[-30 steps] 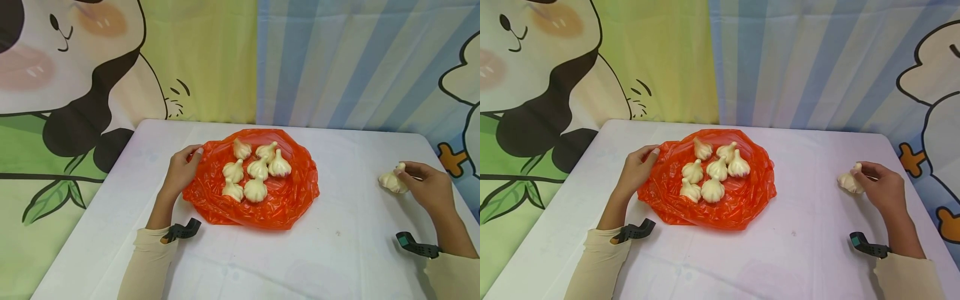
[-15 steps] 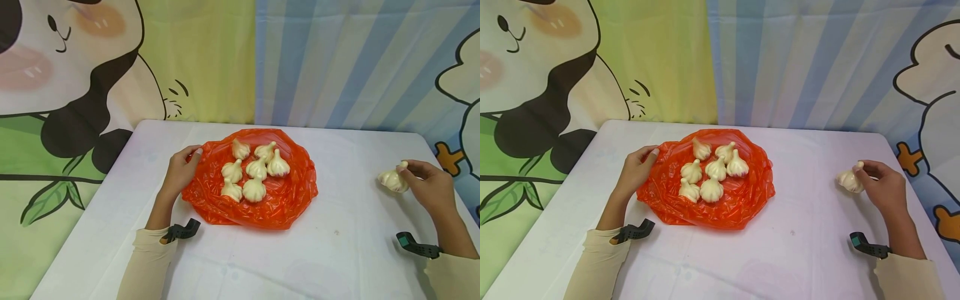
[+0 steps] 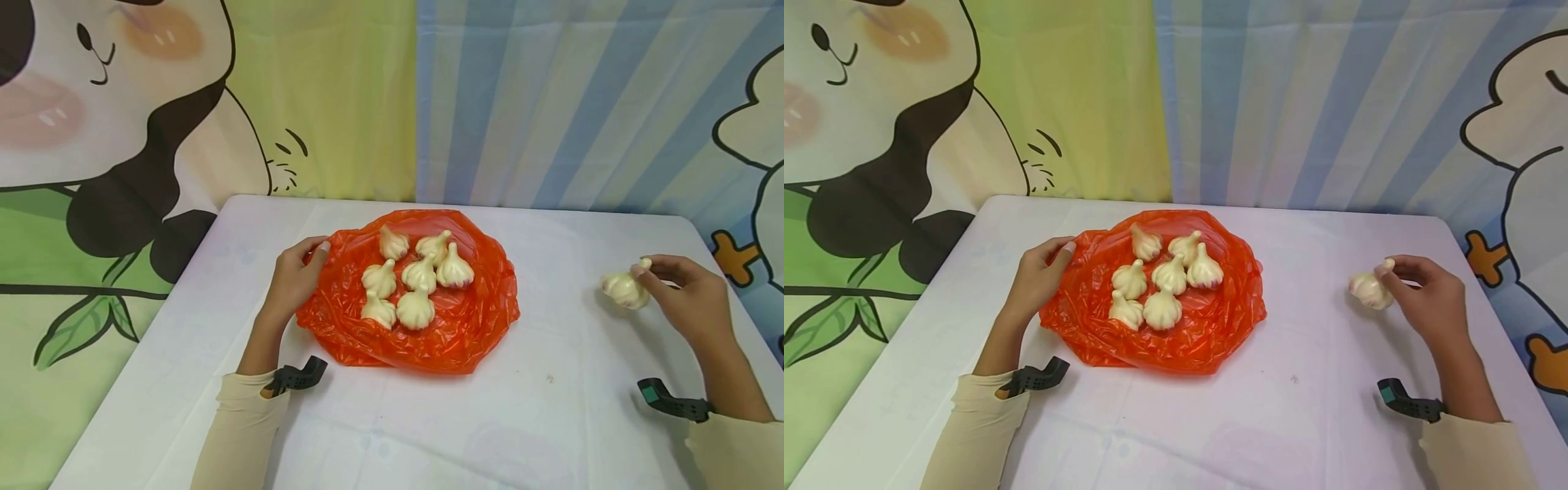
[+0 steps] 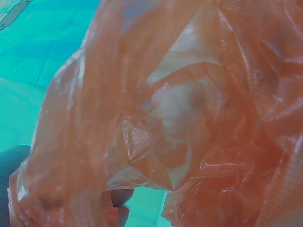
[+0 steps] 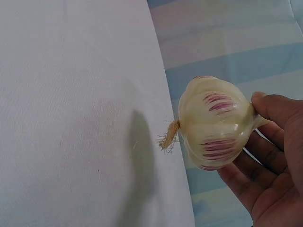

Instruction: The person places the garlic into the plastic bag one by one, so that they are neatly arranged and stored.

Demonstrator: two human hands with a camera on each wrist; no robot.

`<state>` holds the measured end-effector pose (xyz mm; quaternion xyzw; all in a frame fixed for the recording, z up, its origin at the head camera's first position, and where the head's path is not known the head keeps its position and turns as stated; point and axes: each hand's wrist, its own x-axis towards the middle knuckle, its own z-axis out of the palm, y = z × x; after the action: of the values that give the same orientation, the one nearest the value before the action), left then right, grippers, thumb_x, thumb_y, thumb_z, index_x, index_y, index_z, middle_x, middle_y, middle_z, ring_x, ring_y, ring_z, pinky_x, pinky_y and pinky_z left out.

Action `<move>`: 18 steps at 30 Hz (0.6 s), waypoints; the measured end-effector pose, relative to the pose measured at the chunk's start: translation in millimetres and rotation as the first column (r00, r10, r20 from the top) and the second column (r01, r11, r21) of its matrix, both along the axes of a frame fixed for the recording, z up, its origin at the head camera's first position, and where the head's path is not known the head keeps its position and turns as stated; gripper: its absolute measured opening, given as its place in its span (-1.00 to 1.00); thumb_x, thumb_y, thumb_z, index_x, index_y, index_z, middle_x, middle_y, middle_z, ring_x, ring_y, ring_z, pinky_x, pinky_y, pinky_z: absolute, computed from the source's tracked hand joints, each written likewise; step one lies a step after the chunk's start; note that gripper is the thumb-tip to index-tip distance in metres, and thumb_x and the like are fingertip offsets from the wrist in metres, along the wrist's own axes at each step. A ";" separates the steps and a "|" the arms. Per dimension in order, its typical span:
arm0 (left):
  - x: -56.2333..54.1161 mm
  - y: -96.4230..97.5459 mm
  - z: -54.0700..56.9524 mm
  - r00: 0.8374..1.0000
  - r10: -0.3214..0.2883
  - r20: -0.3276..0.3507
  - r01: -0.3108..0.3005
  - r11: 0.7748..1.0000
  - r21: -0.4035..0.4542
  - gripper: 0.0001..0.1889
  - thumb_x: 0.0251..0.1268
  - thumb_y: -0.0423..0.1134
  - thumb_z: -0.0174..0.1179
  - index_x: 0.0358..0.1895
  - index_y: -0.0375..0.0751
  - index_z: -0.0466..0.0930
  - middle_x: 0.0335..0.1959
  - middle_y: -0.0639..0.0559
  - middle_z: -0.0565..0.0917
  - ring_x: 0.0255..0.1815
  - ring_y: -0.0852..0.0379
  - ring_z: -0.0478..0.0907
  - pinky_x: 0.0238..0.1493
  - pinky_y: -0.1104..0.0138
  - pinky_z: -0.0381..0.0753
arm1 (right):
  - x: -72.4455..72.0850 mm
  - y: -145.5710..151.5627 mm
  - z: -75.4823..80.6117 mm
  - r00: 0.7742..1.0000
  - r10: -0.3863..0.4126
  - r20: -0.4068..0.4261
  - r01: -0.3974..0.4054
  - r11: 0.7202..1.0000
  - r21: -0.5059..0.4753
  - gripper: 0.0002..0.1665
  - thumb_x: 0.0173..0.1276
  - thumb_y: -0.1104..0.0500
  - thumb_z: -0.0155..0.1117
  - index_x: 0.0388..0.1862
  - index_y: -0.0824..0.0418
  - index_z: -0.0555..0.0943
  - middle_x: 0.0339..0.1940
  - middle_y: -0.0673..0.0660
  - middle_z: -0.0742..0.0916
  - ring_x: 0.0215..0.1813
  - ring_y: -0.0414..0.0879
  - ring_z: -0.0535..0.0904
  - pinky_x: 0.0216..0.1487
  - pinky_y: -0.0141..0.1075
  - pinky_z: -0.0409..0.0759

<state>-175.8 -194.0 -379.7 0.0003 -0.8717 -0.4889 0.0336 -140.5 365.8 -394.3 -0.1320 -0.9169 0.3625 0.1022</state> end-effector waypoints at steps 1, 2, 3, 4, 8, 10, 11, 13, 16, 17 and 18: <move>0.0 -0.1 0.1 1.000 -0.002 -0.003 0.002 1.000 -0.002 -0.50 0.50 0.11 -0.05 0.25 -0.15 0.52 0.01 -0.05 0.60 -0.09 0.02 0.53 -0.04 0.16 0.59 | -0.1 -1.8 1.0 1.000 0.002 -0.009 -0.002 1.000 -0.003 -0.36 0.35 -0.18 0.25 0.15 0.30 0.52 -0.23 -0.36 0.51 -0.14 -0.47 0.35 -0.32 -0.70 0.34; 0.1 -0.1 0.1 1.000 -0.002 -0.005 0.002 1.000 -0.003 -0.50 0.50 0.11 -0.05 0.25 -0.15 0.52 0.00 -0.05 0.60 -0.09 0.02 0.53 -0.04 0.16 0.59 | -0.4 -3.6 2.0 1.000 0.006 -0.019 -0.006 1.000 -0.009 -0.38 0.34 -0.17 0.26 0.13 0.29 0.53 -0.22 -0.34 0.52 -0.14 -0.48 0.36 -0.28 -0.69 0.36; 0.1 -0.2 0.2 1.000 -0.003 -0.008 0.003 1.000 -0.004 -0.51 0.50 0.11 -0.05 0.24 -0.15 0.52 0.00 -0.05 0.60 -0.09 0.02 0.53 -0.05 0.16 0.59 | -0.7 -5.6 3.2 1.000 0.008 -0.025 -0.008 1.000 -0.013 -0.39 0.34 -0.16 0.27 0.12 0.28 0.54 -0.21 -0.32 0.53 -0.13 -0.47 0.37 -0.23 -0.67 0.38; 0.0 -0.2 0.3 1.000 -0.002 -0.010 0.002 1.000 -0.003 -0.51 0.50 0.10 -0.04 0.24 -0.15 0.53 -0.01 -0.04 0.61 -0.10 0.02 0.53 -0.05 0.16 0.59 | -0.8 -7.7 4.6 1.000 0.010 -0.030 -0.010 1.000 -0.018 -0.40 0.34 -0.16 0.28 0.11 0.28 0.54 -0.21 -0.32 0.54 -0.12 -0.47 0.38 -0.19 -0.65 0.40; -0.3 -0.1 0.2 1.000 -0.006 -0.007 0.006 1.000 -0.005 -0.51 0.51 0.09 -0.05 0.24 -0.16 0.53 -0.01 -0.06 0.60 -0.10 0.01 0.53 -0.06 0.16 0.59 | -0.3 -16.7 10.8 0.997 0.033 -0.064 -0.036 0.998 -0.042 -0.48 0.33 -0.09 0.32 0.07 0.27 0.56 -0.19 -0.29 0.57 -0.10 -0.46 0.43 -0.06 -0.61 0.43; -0.6 -0.2 0.3 1.000 -0.007 -0.005 0.007 1.000 -0.007 -0.51 0.51 0.09 -0.05 0.25 -0.17 0.52 0.00 -0.06 0.60 -0.10 0.00 0.52 -0.05 0.16 0.59 | 0.0 -21.4 14.0 0.996 0.047 -0.080 -0.051 0.998 -0.046 -0.50 0.32 -0.06 0.34 0.05 0.27 0.57 -0.18 -0.29 0.57 -0.09 -0.45 0.44 -0.08 -0.63 0.42; -0.6 -0.2 0.4 1.000 -0.006 -0.006 0.006 1.000 -0.007 -0.51 0.51 0.09 -0.05 0.25 -0.17 0.52 0.00 -0.06 0.60 -0.10 0.00 0.52 -0.05 0.16 0.59 | 0.1 -23.6 15.7 0.995 0.054 -0.089 -0.058 0.997 -0.047 -0.51 0.32 -0.05 0.35 0.04 0.28 0.57 -0.17 -0.28 0.58 -0.09 -0.45 0.44 -0.10 -0.64 0.41; -0.7 -0.5 0.4 1.000 -0.007 -0.009 0.007 1.000 -0.008 -0.51 0.51 0.09 -0.05 0.25 -0.17 0.52 0.00 -0.07 0.60 -0.10 0.00 0.52 -0.05 0.16 0.59 | 0.1 -27.7 18.7 0.992 0.067 -0.109 -0.072 0.996 -0.043 -0.52 0.31 -0.03 0.36 0.02 0.29 0.57 -0.16 -0.25 0.58 -0.09 -0.43 0.45 -0.12 -0.65 0.40; -0.2 0.0 1.4 1.000 -0.004 -0.010 0.004 1.000 -0.003 -0.52 0.51 0.08 -0.04 0.24 -0.16 0.53 -0.01 -0.05 0.60 -0.10 0.01 0.53 -0.06 0.17 0.60 | 0.4 -33.1 23.1 0.988 0.081 -0.131 -0.087 0.995 -0.045 -0.54 0.31 0.00 0.37 0.01 0.29 0.57 -0.14 -0.22 0.59 -0.08 -0.41 0.46 -0.12 -0.65 0.40; 0.1 0.3 1.7 1.000 -0.003 -0.009 0.003 1.000 0.001 -0.53 0.51 0.08 -0.04 0.23 -0.15 0.53 -0.02 -0.04 0.61 -0.11 0.02 0.53 -0.07 0.17 0.60 | 0.7 -34.6 24.3 0.987 0.085 -0.133 -0.092 0.994 -0.051 -0.55 0.31 0.00 0.37 0.01 0.28 0.57 -0.13 -0.22 0.59 -0.07 -0.41 0.46 -0.09 -0.63 0.41; 0.2 0.4 2.0 1.000 -0.003 -0.007 0.003 1.000 0.004 -0.53 0.50 0.08 -0.03 0.23 -0.15 0.53 -0.03 -0.04 0.61 -0.11 0.02 0.53 -0.08 0.18 0.60 | 0.9 -36.2 25.6 0.986 0.088 -0.139 -0.096 0.994 -0.056 -0.56 0.31 0.01 0.37 0.01 0.28 0.58 -0.13 -0.21 0.60 -0.07 -0.40 0.46 -0.07 -0.63 0.41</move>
<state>-175.6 -193.5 -377.7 -0.0027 -0.8706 -0.4907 0.0361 -139.5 329.6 -368.7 -0.0676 -0.9010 0.4036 0.1438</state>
